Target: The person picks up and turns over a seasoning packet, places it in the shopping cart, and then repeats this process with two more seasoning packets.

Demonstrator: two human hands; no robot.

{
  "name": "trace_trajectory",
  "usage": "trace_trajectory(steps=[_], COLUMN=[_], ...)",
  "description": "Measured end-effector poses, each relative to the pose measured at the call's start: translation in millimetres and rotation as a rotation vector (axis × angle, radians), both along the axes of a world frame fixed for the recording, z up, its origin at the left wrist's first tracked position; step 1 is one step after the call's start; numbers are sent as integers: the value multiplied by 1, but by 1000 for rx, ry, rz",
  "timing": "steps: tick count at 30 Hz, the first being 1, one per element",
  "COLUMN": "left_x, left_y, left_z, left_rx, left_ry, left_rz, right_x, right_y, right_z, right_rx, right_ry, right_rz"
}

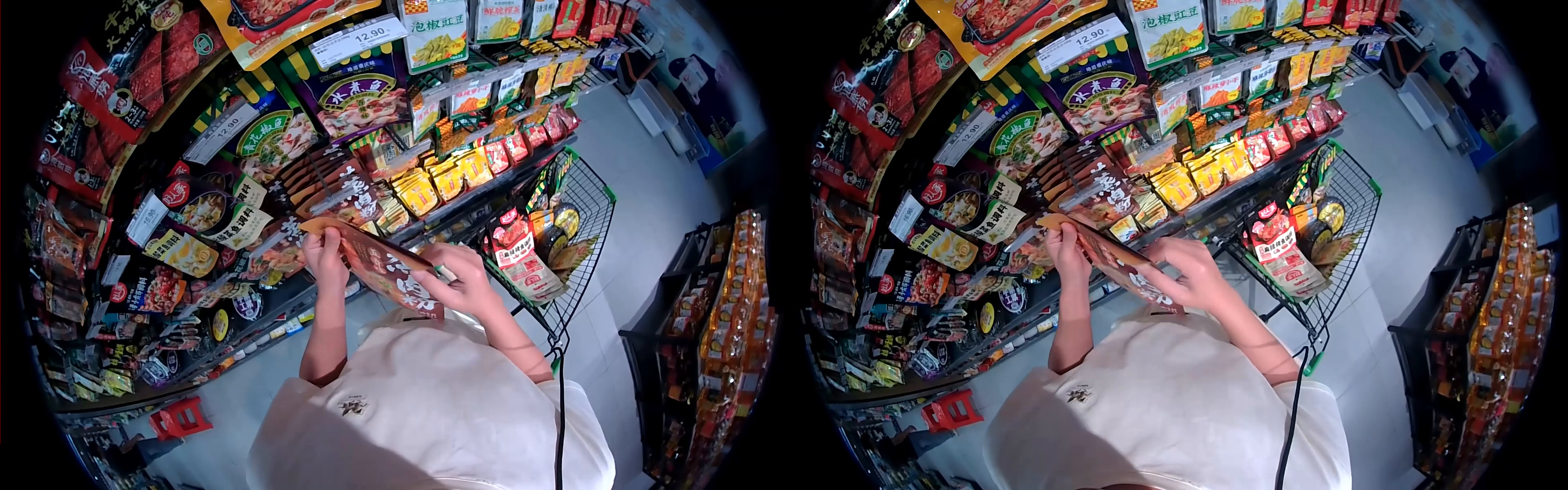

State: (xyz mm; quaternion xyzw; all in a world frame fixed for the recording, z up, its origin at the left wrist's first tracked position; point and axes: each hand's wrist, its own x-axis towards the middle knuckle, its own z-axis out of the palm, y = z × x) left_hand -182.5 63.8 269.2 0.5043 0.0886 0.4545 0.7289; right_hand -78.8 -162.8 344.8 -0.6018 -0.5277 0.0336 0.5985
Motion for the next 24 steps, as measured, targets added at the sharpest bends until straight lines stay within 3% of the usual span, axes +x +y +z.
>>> trace_trajectory(steps=[2,3,6,8,10,12,14,15,16,20,21,24], left_x=[15,23,39,51,70,97,125,141,152,174,177,183], left_y=[-2,-5,-17,-28,-37,-35,-30,-26,-30,-41,-39,-28], left_z=[22,39,79,103,120,132,134,124,124,104,95,81], left_rx=[174,210,418,433,382,389,398,359,313,141,101,0], left_ry=[-120,-198,-271,-353,-543,-754,-807,-823,-800,-880,-877,-880], left_rz=[-158,-266,-292,-363,-538,-876,-1155,-1253,-1311,-1258,-1259,-1340], right_x=[2,6,27,53,62,57,27,15,7,-3,-4,-8], right_y=[-16,-27,-48,-51,-48,-50,-33,-31,-30,-29,-27,-29], right_z=[11,8,-14,-50,-72,-93,-77,-69,-60,-40,-39,-33], right_rx=[128,207,443,272,156,82,330,411,491,338,309,339], right_ry=[37,218,567,689,1216,1494,1841,1905,1963,1668,1604,1428], right_rz=[66,191,293,-37,-52,269,711,793,878,507,291,120])
